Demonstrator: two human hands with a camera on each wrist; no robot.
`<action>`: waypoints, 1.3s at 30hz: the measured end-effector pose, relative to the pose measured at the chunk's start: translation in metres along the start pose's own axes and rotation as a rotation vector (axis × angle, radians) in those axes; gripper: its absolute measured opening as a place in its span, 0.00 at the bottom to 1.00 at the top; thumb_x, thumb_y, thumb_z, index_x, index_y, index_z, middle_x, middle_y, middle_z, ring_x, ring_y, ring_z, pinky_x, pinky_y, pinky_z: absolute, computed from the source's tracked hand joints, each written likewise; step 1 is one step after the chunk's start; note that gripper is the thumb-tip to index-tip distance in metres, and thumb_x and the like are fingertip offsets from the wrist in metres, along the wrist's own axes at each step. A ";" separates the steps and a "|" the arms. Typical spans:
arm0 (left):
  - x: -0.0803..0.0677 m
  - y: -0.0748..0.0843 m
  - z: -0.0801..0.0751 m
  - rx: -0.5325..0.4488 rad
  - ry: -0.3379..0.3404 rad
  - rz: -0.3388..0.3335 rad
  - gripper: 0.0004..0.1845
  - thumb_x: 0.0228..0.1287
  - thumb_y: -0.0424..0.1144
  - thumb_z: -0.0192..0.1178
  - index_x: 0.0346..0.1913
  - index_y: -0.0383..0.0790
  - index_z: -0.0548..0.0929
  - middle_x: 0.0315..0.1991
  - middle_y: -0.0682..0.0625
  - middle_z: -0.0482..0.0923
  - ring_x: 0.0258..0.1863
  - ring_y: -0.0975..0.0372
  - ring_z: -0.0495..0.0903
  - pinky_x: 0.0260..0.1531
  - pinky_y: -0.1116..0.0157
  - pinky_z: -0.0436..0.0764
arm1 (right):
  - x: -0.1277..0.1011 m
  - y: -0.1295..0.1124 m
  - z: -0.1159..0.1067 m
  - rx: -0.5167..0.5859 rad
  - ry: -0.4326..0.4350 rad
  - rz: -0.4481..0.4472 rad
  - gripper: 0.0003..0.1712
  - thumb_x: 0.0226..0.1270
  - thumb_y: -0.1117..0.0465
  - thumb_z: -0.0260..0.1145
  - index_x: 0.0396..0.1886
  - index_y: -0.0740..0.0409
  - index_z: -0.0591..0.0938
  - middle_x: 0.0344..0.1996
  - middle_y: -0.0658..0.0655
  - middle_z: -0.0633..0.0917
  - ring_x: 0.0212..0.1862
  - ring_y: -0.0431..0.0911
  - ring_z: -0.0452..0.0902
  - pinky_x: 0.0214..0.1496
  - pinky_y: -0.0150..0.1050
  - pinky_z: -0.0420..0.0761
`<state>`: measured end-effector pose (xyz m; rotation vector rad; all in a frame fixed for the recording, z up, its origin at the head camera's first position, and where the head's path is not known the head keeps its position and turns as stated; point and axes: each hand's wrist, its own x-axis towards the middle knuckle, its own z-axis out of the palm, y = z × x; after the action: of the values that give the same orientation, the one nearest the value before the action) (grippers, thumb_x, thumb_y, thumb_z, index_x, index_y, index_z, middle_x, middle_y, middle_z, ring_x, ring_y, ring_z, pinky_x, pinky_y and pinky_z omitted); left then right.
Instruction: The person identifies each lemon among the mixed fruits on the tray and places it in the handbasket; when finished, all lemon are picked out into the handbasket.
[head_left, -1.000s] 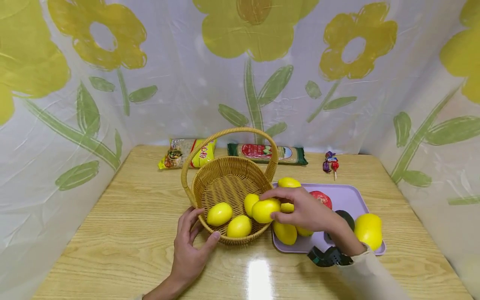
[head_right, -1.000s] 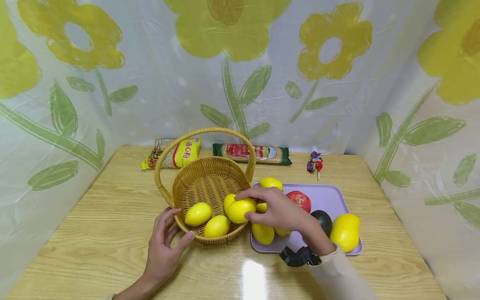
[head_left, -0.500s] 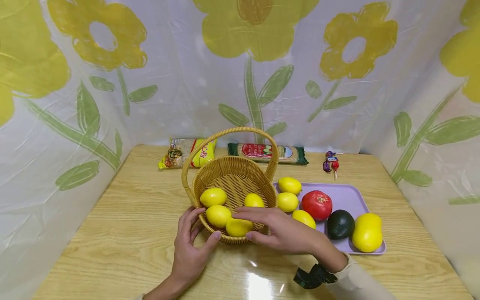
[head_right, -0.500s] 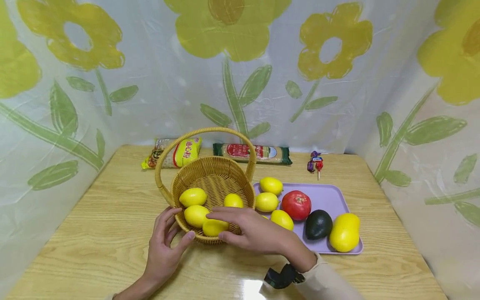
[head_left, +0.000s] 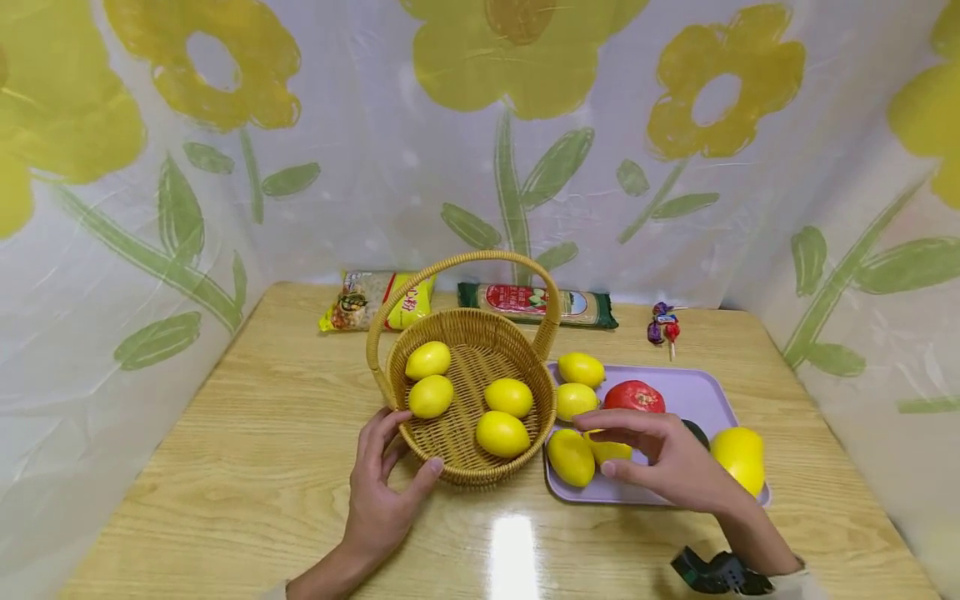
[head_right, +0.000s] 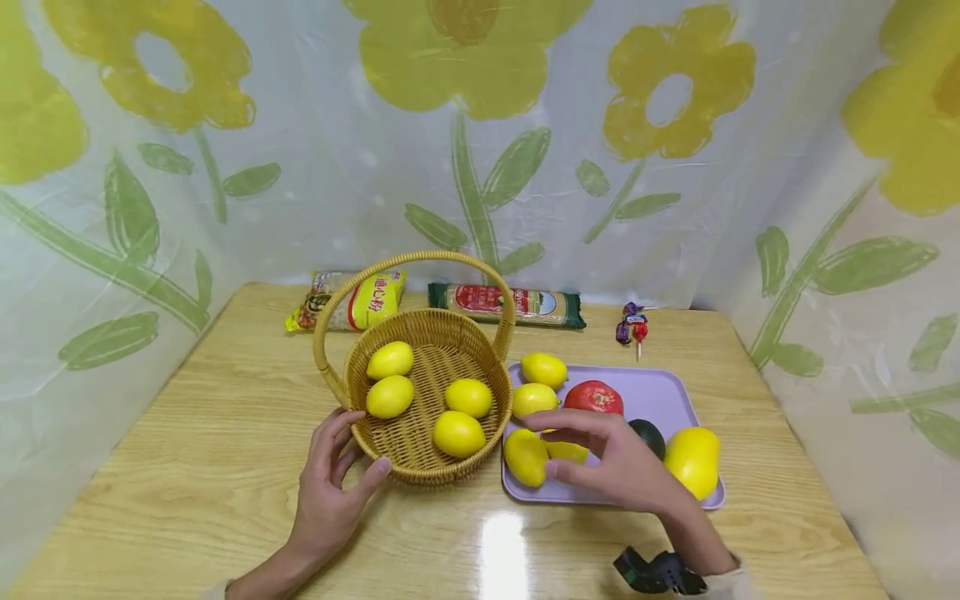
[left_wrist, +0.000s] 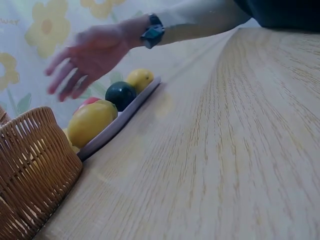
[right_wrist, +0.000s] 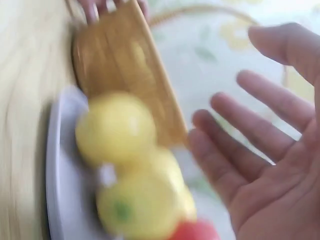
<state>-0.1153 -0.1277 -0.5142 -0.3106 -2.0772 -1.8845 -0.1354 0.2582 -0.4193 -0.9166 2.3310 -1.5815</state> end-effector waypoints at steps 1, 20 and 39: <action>0.001 0.000 0.000 0.000 -0.003 0.002 0.36 0.68 0.27 0.73 0.76 0.33 0.73 0.82 0.36 0.58 0.80 0.50 0.65 0.77 0.72 0.74 | -0.008 0.003 -0.006 -0.010 0.022 0.013 0.29 0.73 0.75 0.71 0.72 0.59 0.83 0.69 0.68 0.84 0.69 0.50 0.83 0.73 0.38 0.85; 0.000 0.001 0.000 0.002 -0.003 -0.030 0.35 0.68 0.27 0.73 0.76 0.33 0.72 0.82 0.37 0.57 0.79 0.54 0.66 0.76 0.72 0.76 | -0.022 0.031 0.008 -0.734 0.248 0.004 0.34 0.59 0.61 0.87 0.66 0.51 0.88 0.64 0.50 0.89 0.63 0.49 0.87 0.72 0.24 0.79; 0.000 0.000 0.000 0.009 -0.008 -0.014 0.35 0.69 0.27 0.72 0.76 0.34 0.72 0.83 0.38 0.56 0.80 0.47 0.65 0.75 0.73 0.76 | -0.020 0.037 0.024 -0.827 0.261 0.050 0.36 0.58 0.61 0.88 0.67 0.52 0.86 0.67 0.55 0.85 0.67 0.54 0.83 0.65 0.56 0.89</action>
<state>-0.1150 -0.1281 -0.5144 -0.3024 -2.0978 -1.8847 -0.1225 0.2604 -0.4664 -0.7858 3.2312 -0.7031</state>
